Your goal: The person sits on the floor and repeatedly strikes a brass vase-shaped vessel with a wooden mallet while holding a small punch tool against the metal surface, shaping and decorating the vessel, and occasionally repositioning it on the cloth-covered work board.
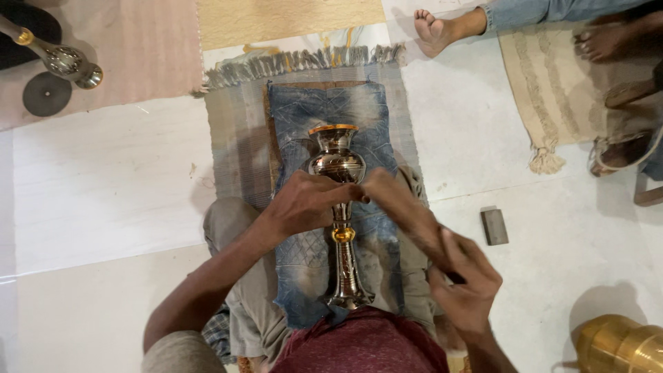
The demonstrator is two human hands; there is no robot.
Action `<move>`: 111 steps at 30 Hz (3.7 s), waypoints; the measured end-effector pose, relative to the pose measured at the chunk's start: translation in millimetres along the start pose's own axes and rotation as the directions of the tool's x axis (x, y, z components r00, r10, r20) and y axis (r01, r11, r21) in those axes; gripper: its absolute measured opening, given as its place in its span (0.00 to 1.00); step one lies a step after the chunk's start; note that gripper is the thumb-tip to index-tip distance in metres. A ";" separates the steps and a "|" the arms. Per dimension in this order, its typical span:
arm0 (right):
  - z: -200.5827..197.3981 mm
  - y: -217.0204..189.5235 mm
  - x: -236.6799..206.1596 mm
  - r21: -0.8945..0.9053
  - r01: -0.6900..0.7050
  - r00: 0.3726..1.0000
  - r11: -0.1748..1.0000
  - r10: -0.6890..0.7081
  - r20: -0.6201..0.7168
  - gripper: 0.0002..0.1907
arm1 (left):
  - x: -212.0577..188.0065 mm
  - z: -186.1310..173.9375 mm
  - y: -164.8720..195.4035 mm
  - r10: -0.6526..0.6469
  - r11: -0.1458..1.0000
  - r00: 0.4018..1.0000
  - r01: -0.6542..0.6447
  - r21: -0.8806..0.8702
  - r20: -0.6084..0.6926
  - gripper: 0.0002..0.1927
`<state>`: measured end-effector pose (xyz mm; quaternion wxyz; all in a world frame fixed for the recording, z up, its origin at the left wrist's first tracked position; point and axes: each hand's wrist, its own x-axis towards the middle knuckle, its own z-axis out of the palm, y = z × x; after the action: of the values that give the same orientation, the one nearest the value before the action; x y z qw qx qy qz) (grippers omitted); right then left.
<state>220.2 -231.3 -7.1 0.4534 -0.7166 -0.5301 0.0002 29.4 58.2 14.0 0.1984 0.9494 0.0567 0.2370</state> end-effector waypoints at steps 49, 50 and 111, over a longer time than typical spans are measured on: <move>8.5 1.6 27.3 0.289 -0.236 0.962 0.928 0.265 -0.065 0.25 | 43.0 3.2 47.4 -0.210 0.971 0.974 0.198 0.136 0.080 0.23; 7.2 -1.1 19.9 0.223 -0.268 0.960 0.937 0.279 -0.018 0.32 | 43.8 1.3 46.3 -0.169 0.980 0.984 0.162 0.117 0.054 0.22; -6.6 -39.4 109.5 0.310 0.086 0.992 0.947 -0.110 0.062 0.38 | 4.7 1.6 28.9 -0.178 0.983 0.961 0.182 -0.003 -0.209 0.26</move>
<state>241.4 -151.4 75.0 0.5373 -0.6097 -0.5760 0.0880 34.7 32.1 26.4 0.2046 0.9117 0.1651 0.3157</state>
